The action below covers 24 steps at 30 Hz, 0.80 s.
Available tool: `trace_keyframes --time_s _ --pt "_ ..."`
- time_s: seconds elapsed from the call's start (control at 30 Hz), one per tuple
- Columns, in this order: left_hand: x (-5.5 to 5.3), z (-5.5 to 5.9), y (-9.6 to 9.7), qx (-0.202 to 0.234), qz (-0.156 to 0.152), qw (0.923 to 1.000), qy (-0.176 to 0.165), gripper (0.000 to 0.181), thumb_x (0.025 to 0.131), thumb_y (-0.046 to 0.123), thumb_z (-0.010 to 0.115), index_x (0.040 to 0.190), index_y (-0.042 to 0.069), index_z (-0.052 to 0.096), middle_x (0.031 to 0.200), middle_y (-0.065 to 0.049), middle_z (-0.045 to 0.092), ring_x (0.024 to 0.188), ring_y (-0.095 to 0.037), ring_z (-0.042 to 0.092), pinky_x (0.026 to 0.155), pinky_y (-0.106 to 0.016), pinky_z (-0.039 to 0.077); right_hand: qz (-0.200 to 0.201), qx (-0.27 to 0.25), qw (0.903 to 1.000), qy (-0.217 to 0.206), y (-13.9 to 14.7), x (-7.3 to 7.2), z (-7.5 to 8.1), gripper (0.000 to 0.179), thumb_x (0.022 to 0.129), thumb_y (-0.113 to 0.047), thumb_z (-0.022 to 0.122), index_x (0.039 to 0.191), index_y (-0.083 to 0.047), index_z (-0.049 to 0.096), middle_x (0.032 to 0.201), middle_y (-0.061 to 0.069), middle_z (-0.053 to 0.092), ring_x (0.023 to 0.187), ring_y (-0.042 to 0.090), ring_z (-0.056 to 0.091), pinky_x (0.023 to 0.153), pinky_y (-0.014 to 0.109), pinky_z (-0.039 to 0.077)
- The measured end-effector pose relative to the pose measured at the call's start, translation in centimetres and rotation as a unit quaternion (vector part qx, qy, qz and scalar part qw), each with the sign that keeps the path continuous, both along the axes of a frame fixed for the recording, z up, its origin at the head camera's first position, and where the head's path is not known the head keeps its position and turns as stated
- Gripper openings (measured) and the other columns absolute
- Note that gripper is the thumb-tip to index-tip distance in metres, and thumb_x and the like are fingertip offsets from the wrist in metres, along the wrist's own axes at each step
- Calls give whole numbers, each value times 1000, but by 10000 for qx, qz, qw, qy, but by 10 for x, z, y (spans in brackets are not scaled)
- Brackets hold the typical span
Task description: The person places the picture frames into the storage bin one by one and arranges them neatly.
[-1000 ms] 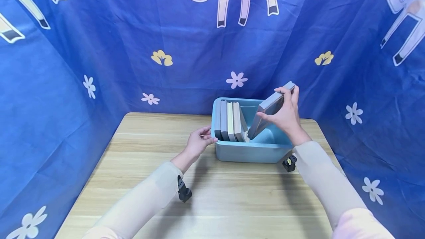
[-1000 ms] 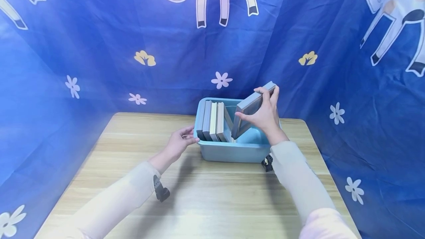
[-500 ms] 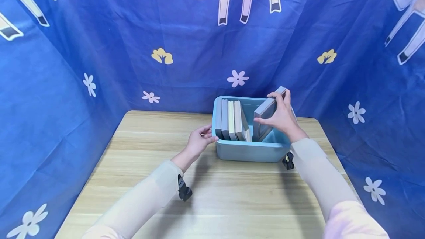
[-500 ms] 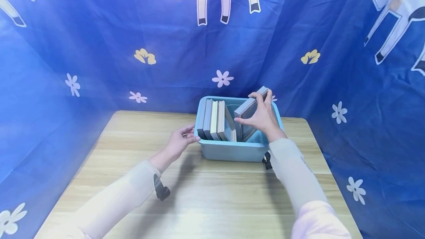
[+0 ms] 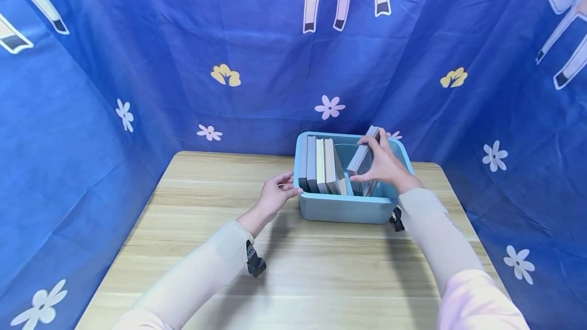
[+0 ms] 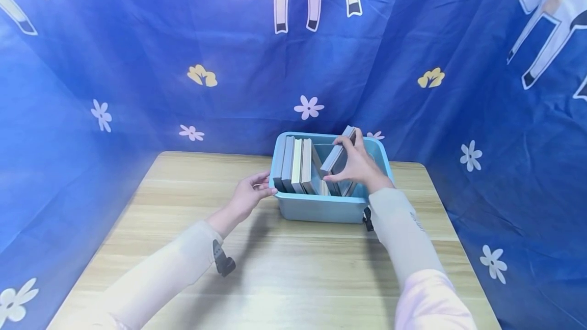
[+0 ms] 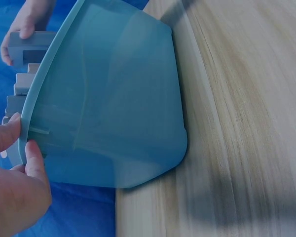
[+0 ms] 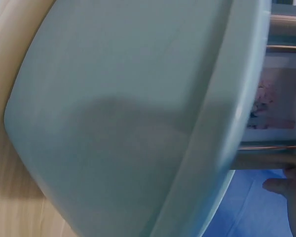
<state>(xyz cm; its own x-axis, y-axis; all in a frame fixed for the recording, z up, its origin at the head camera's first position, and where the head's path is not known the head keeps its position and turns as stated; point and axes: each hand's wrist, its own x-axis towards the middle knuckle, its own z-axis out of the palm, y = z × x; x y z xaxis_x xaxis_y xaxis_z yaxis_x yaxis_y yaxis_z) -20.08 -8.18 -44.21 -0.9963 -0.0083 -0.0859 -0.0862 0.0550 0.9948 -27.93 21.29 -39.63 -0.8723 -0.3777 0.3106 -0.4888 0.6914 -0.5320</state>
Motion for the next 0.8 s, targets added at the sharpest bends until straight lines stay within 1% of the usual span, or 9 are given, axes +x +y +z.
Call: trace_keyframes --time_s 0.13,0.27,0.47,0.53,0.63,0.7,0.8 --pt "0 1 0 22 -10 10000 -25 59 78 -7 73 133 -3 52 113 -18 57 98 -21 59 79 -21 53 180 141 9997 -24 -3 -2 -5 92 49 -43 94 124 -20 46 138 14 18 107 40 43 78 51 52" --pt "-1 0 -1 75 -27 10000 -37 60 78 -8 73 133 -3 51 113 -18 58 98 -21 59 80 -21 53 251 316 9991 -119 -6 -4 -7 91 50 -45 93 124 -23 45 143 13 15 109 40 42 78 54 51" --pt "-1 -1 -1 129 -21 9999 -4 60 78 -8 73 133 -3 51 112 -19 58 98 -21 60 79 -20 53 218 643 9969 -385 -11 -3 -5 92 49 -57 89 124 -28 44 148 12 10 110 41 43 82 57 49" --pt "-1 -1 -1 100 -18 9999 10 60 78 -8 73 133 -3 52 111 -18 58 97 -21 60 78 -19 53 173 763 9959 -462 -12 -1 -5 92 49 -58 88 124 -29 44 149 12 9 111 40 42 86 60 45" --pt "-1 -1 -1 73 -19 10000 25 60 77 -8 73 133 -3 52 111 -18 59 95 -18 60 77 -19 53 189 879 9949 -468 -14 -2 -6 91 49 -58 88 123 -29 44 151 13 7 115 39 40 92 65 37" --pt "-1 -1 -1 72 -19 10000 29 59 77 -8 73 133 -4 52 110 -18 59 93 -17 60 77 -19 53 242 911 9946 -443 -15 -3 -8 90 49 -55 89 123 -28 44 151 15 6 118 38 38 96 66 32" --pt "-2 -1 -1 72 -14 10000 38 59 77 -8 73 132 -3 52 110 -18 60 93 -17 61 77 -19 53 291 960 9940 -427 -16 -5 -10 90 49 -53 90 122 -28 44 153 19 4 122 40 36 99 67 28"
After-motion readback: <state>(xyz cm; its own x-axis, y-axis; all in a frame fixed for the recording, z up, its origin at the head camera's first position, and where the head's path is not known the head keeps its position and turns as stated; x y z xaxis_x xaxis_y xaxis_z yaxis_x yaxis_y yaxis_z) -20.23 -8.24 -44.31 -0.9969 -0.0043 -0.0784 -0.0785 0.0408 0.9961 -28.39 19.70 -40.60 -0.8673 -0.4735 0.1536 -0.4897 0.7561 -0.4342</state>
